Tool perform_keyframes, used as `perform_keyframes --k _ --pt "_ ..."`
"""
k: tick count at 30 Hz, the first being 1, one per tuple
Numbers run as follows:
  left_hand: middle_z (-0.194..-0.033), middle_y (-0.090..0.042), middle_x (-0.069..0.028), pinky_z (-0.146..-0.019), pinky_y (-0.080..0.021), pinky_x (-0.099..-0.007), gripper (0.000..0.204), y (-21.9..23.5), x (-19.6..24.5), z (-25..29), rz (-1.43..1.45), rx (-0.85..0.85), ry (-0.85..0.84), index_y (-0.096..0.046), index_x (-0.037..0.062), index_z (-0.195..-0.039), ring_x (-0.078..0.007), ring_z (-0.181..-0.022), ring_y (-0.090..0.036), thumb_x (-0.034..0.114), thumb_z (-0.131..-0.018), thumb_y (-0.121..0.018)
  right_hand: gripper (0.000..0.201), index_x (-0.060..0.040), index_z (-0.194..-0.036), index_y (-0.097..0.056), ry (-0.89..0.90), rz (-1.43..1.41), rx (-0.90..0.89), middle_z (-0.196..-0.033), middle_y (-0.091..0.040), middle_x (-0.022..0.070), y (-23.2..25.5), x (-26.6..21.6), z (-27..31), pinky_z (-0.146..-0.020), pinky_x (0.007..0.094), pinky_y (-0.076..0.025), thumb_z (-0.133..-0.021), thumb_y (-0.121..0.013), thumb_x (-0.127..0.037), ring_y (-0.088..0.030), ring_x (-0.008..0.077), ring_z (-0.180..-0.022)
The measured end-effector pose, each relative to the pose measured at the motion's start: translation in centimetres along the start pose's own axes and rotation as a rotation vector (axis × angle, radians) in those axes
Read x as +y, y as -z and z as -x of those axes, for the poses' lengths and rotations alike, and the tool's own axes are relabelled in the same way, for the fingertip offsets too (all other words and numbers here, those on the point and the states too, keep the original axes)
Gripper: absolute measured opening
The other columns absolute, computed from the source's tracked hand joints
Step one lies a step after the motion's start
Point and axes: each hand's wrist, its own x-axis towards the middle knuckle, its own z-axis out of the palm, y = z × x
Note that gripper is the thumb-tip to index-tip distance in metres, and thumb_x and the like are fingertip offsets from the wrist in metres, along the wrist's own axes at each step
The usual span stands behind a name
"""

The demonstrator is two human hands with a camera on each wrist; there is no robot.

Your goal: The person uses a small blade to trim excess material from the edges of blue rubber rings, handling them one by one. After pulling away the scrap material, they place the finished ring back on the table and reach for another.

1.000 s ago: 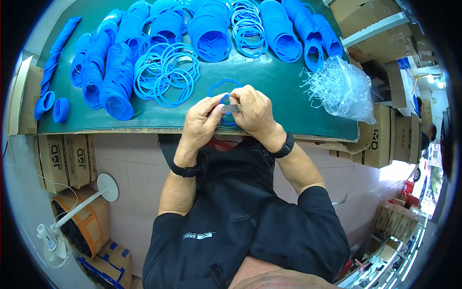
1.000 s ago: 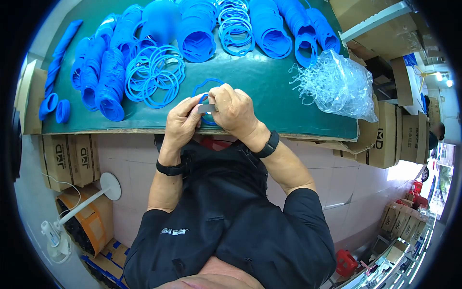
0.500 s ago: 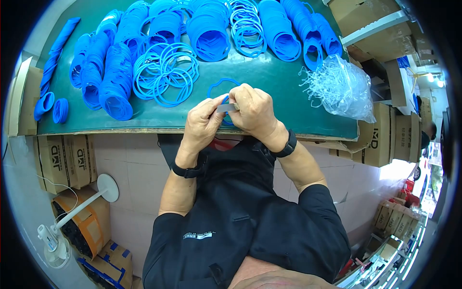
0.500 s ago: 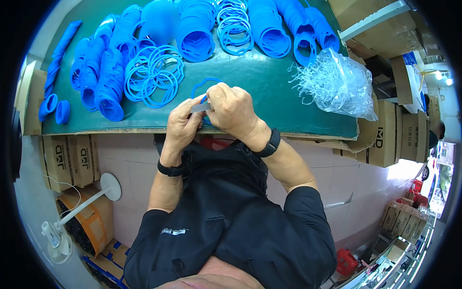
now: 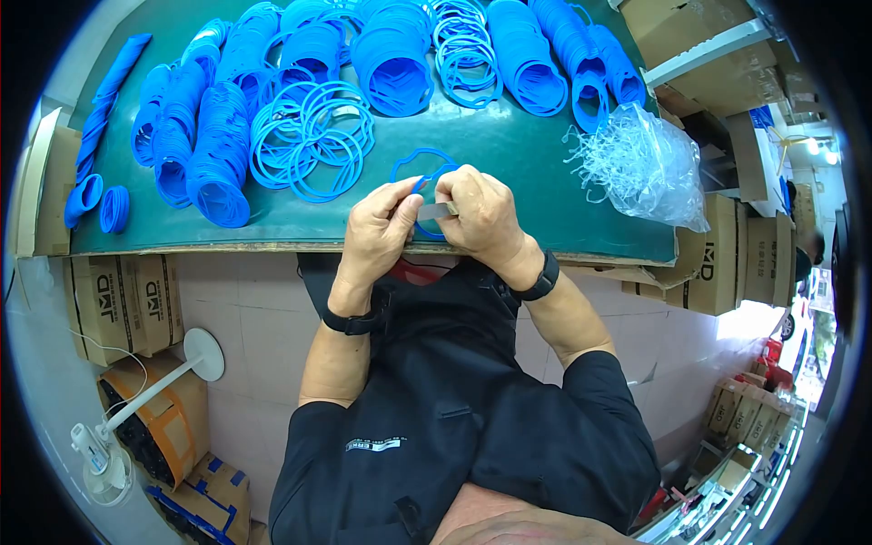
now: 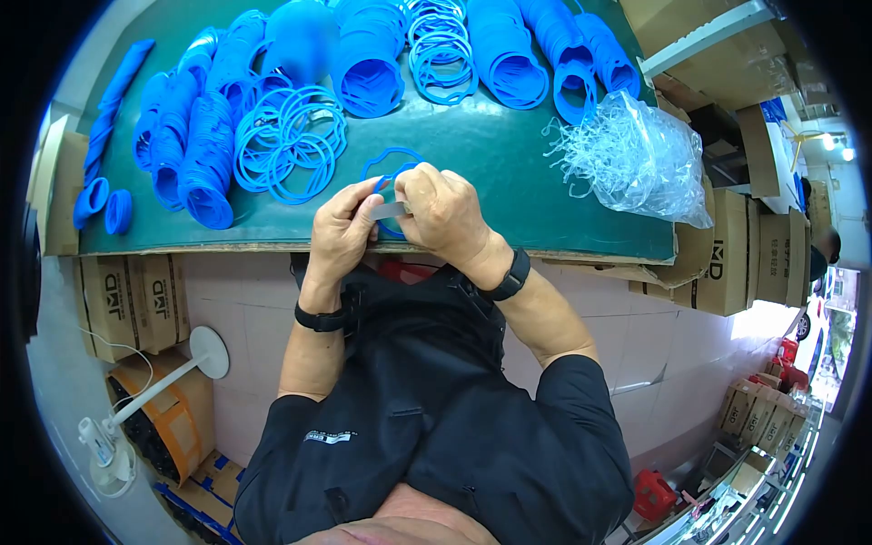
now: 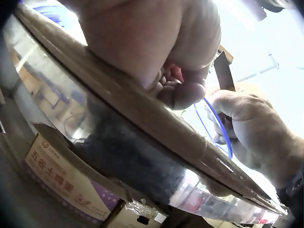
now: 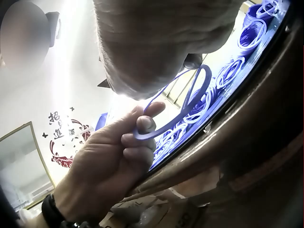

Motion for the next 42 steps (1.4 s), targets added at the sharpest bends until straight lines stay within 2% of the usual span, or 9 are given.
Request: perform_keyframes --k 7,13,20,22,26,28,32,34,42 --pt "-0.088 -0.065 -0.0034 -0.055 -0.046 -0.0244 0.025 -0.2 -0.2 0.0 -0.044 -0.02 -0.062 -0.073 -0.001 -0.124 -0.0072 -0.063 -0.059 0.011 -0.103 -0.069 0.022 -0.0094 -0.093 -0.059 0.014 0.116 0.111 -0.081 -0.062 0.0048 -0.4 -0.1 -0.6 -0.054 0.0361 -0.044 -0.08 -0.075 -0.005 -0.061 0.0244 -0.062" --pt "-0.091 -0.063 -0.0012 -0.056 -0.044 -0.0221 0.029 -0.1 -0.2 0.0 -0.134 -0.044 -0.134 -0.071 0.0017 -0.131 -0.0058 -0.065 -0.056 0.008 -0.103 -0.066 0.015 -0.0096 -0.089 -0.059 0.058 0.139 0.068 -0.076 -0.06 0.0041 -0.8 0.1 -0.4 -0.053 0.0362 -0.041 -0.083 -0.072 -0.008 -0.058 0.0244 -0.058" --pt "-0.092 -0.064 -0.0012 -0.056 -0.044 -0.0221 0.028 0.0 -0.4 0.0 -0.131 -0.053 -0.148 -0.071 0.0013 -0.13 -0.0053 -0.066 -0.056 0.009 -0.104 -0.066 0.022 -0.0079 -0.091 -0.057 0.017 0.061 -0.014 -0.077 -0.057 0.0066 -0.4 0.2 -0.5 -0.055 0.0377 -0.045 -0.077 -0.073 -0.002 -0.057 0.0269 -0.059" --pt "-0.086 -0.066 -0.0046 -0.057 -0.046 -0.0268 0.023 -0.1 -0.1 0.0 -0.054 -0.019 -0.084 -0.073 -0.0012 -0.121 -0.0089 -0.066 -0.057 0.011 -0.102 -0.07 0.024 -0.0076 -0.091 -0.057 0.017 0.048 -0.023 -0.078 -0.057 0.0069 -0.1 0.3 -0.3 -0.055 0.0377 -0.045 -0.076 -0.073 -0.001 -0.057 0.0272 -0.06" --pt "-0.084 -0.067 -0.0024 -0.057 -0.046 -0.0247 0.022 -0.1 0.0 0.0 -0.079 -0.003 -0.072 -0.073 -0.0021 -0.12 -0.007 -0.064 -0.057 0.012 -0.103 -0.069 0.029 -0.0069 -0.094 -0.055 0.001 0.027 -0.041 -0.077 -0.058 0.0078 0.1 0.3 0.1 -0.057 0.0382 -0.049 -0.074 -0.071 0.007 -0.06 0.0282 -0.063" --pt "-0.081 -0.065 0.0008 -0.056 -0.044 -0.0221 0.021 -0.1 0.3 -0.1 0.019 -0.026 0.052 -0.073 -0.0019 -0.116 -0.0048 -0.063 -0.055 0.015 -0.104 -0.068 0.03 -0.0069 -0.094 -0.055 -0.003 0.028 -0.04 -0.077 -0.058 0.0079 0.2 0.4 0.5 -0.057 0.0383 -0.049 -0.073 -0.07 0.008 -0.06 0.0283 -0.063" --pt "-0.078 -0.063 0.0029 -0.055 -0.043 -0.0195 0.021 0.4 0.7 -0.5 0.088 -0.09 0.155 -0.072 -0.0007 -0.117 -0.0026 -0.062 -0.053 0.017 -0.106 -0.065 0.033 -0.0074 -0.095 -0.054 0.024 0.034 -0.041 -0.078 -0.058 0.0074 0.0 0.5 0.5 -0.057 0.0383 -0.048 -0.071 -0.07 0.008 -0.059 0.028 -0.063" --pt "-0.076 -0.061 0.0035 -0.053 -0.039 -0.0196 0.02 0.3 1.1 -0.8 0.232 -0.088 0.304 -0.073 -0.0002 -0.107 -0.0019 -0.06 -0.05 0.018 -0.106 -0.064 0.034 -0.0076 -0.095 -0.054 0.035 0.033 -0.038 -0.078 -0.057 0.0071 0.0 0.5 0.6 -0.057 0.0384 -0.048 -0.07 -0.07 0.008 -0.058 0.0279 -0.062" --pt "-0.073 -0.06 0.0049 -0.056 -0.036 -0.0205 0.02 -0.8 0.4 -1.4 0.151 0.002 0.214 -0.073 0.0001 -0.093 -0.0019 -0.063 -0.048 0.015 -0.103 -0.064 0.037 -0.0084 -0.096 -0.054 0.06 0.067 -0.096 -0.081 -0.057 0.0071 0.8 0.5 1.0 -0.056 0.0384 -0.046 -0.068 -0.071 0.008 -0.058 0.0276 -0.062"
